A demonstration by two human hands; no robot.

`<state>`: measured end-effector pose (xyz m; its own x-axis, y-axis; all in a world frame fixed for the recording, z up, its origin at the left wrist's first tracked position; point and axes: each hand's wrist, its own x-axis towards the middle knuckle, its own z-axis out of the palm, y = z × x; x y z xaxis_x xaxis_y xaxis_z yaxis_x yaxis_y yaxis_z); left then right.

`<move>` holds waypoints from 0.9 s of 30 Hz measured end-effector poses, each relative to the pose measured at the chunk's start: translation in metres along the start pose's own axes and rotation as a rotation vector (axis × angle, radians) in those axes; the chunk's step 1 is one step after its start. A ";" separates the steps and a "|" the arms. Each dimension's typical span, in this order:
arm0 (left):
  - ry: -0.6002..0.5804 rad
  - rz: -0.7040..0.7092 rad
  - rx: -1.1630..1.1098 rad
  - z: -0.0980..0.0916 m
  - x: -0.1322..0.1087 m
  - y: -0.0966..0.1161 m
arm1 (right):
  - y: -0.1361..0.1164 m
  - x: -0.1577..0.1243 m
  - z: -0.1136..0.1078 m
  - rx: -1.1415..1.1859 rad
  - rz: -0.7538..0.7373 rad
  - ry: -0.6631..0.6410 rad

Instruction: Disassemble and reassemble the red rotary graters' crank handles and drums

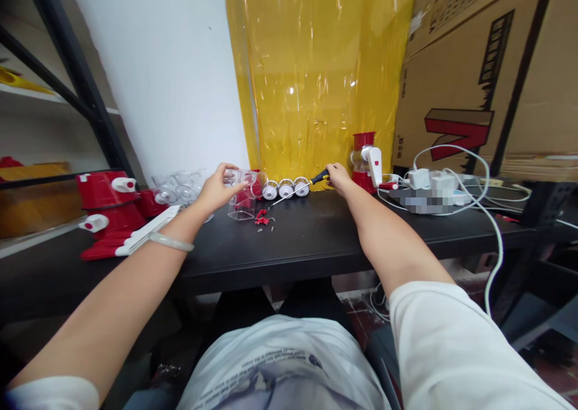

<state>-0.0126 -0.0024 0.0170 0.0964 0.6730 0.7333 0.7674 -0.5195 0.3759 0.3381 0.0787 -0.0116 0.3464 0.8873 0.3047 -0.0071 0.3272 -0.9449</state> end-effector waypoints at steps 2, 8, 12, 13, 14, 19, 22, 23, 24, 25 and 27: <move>-0.010 -0.057 0.009 -0.002 0.000 0.000 | 0.000 0.000 0.002 -0.008 -0.003 -0.012; -0.033 -0.100 0.102 -0.007 -0.001 0.005 | -0.001 -0.003 0.005 -0.029 -0.003 -0.042; -0.084 -0.115 0.155 -0.010 -0.001 0.005 | -0.002 -0.004 0.006 -0.050 -0.004 -0.046; -0.100 -0.119 0.172 -0.010 -0.001 0.005 | -0.002 -0.004 0.006 -0.052 -0.005 -0.043; -0.113 -0.121 0.187 -0.010 -0.001 0.005 | -0.001 -0.004 0.006 -0.053 -0.007 -0.039; -0.103 -0.118 0.221 -0.010 -0.003 0.005 | -0.001 -0.004 0.006 -0.063 -0.012 -0.043; 0.056 -0.016 0.256 -0.006 -0.006 0.008 | -0.003 -0.006 0.006 -0.066 -0.011 -0.050; 0.149 0.049 0.266 -0.004 -0.007 0.011 | -0.004 -0.007 0.006 -0.067 -0.011 -0.053; 0.242 0.126 0.269 -0.002 -0.009 0.015 | -0.005 -0.008 0.006 -0.067 -0.011 -0.055; 0.313 0.213 0.266 0.001 -0.011 0.020 | -0.006 -0.009 0.006 -0.066 -0.010 -0.055; 0.316 0.401 0.251 0.009 -0.016 0.030 | -0.007 -0.009 0.005 -0.060 -0.004 -0.051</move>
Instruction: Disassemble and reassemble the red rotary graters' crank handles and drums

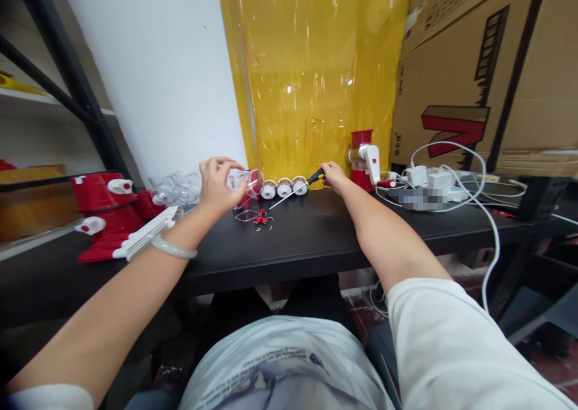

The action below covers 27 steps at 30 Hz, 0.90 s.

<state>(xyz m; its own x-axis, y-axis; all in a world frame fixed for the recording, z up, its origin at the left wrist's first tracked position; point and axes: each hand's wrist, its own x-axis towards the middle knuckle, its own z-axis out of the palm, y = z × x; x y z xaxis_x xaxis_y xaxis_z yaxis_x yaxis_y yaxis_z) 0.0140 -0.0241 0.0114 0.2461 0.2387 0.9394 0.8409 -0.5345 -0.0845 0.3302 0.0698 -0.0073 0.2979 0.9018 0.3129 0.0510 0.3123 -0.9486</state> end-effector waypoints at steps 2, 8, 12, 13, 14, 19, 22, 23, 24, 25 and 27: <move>-0.127 0.176 -0.053 0.004 -0.004 0.012 | 0.000 0.001 -0.001 0.014 0.007 0.006; -0.503 0.263 0.049 0.009 -0.013 0.027 | 0.001 0.005 -0.004 0.104 0.017 0.029; -0.606 0.209 0.139 0.008 -0.011 0.022 | -0.001 0.004 -0.004 0.151 0.023 0.033; -0.631 0.202 0.152 0.008 -0.010 0.021 | -0.002 0.004 -0.003 0.157 0.026 0.031; -0.651 0.199 0.160 0.009 -0.010 0.020 | -0.002 0.004 -0.003 0.160 0.029 0.029; -0.665 0.208 0.151 0.011 -0.011 0.020 | -0.002 0.005 -0.003 0.175 0.027 0.022; -0.678 0.219 0.147 0.011 -0.011 0.020 | -0.002 0.005 -0.002 0.180 0.029 0.025; -0.681 0.224 0.147 0.011 -0.012 0.020 | -0.002 0.004 -0.002 0.179 0.031 0.027; -0.681 0.229 0.148 0.011 -0.012 0.020 | -0.003 0.004 -0.002 0.177 0.032 0.030; -0.678 0.234 0.150 0.011 -0.012 0.020 | -0.003 0.003 -0.002 0.176 0.033 0.031; -0.676 0.245 0.154 0.011 -0.012 0.019 | -0.004 0.002 -0.002 0.170 0.037 0.036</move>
<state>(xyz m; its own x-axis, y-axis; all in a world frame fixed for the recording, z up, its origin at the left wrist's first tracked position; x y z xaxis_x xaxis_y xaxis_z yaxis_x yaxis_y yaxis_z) 0.0331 -0.0280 -0.0050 0.6370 0.6020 0.4814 0.7699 -0.5282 -0.3583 0.3322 0.0701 -0.0032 0.3310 0.9031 0.2736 -0.1210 0.3281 -0.9368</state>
